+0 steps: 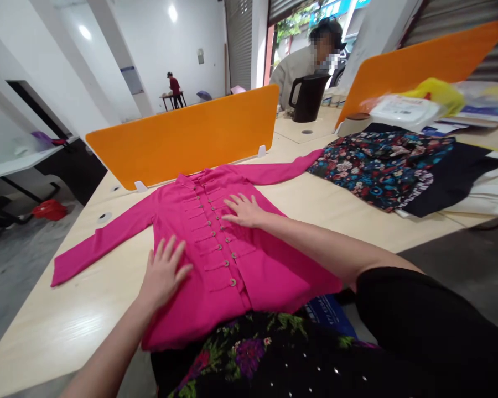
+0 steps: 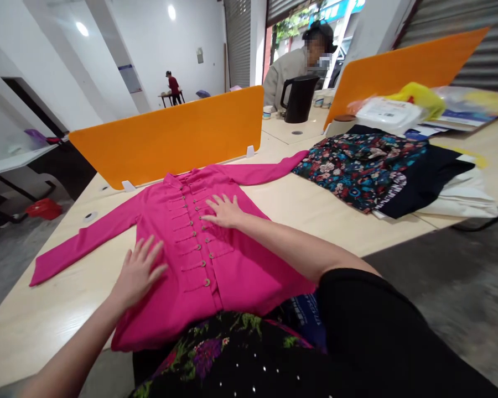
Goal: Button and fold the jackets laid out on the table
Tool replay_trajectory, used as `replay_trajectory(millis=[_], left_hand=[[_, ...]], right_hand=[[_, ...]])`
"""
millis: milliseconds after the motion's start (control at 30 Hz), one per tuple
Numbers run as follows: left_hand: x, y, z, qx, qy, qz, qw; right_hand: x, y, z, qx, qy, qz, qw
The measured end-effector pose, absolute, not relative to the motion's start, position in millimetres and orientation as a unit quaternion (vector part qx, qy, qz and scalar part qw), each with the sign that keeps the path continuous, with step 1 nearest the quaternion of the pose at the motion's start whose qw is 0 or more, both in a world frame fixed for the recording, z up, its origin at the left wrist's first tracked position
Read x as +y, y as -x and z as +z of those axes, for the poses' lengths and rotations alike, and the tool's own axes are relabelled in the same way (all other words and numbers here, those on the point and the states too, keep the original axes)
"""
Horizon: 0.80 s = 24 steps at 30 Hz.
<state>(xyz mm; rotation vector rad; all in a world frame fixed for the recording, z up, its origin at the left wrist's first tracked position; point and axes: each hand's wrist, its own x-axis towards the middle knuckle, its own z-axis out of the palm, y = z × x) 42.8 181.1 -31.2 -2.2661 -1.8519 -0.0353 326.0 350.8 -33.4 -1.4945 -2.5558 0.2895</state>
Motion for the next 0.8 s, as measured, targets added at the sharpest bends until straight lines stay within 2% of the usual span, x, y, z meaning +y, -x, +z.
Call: replay_trajectory(millis=[200,500,667,800], left_hand=[[88.6,-71.2,-63.0,-0.598,0.798,-0.013,0.076],[71.7,-85.5,-69.5,-0.634,0.766,-0.048,0.094],[51.3,-71.8,-63.9,-0.608,0.791,-0.047,0.057],[60.6,-50.9,-36.2,-0.606,0.794,-0.043,-0.009]], right_hand=[[282.4,-349.4,-50.0,-0.888,0.442,0.106,0.066],[200.0,-376.0,-47.2,-0.889,0.433,0.109,0.096],[165.7,-383.9,-55.8,-0.893,0.422,0.118,0.102],[175.8,-391.2,-30.3,-0.902,0.392,0.167,0.073]])
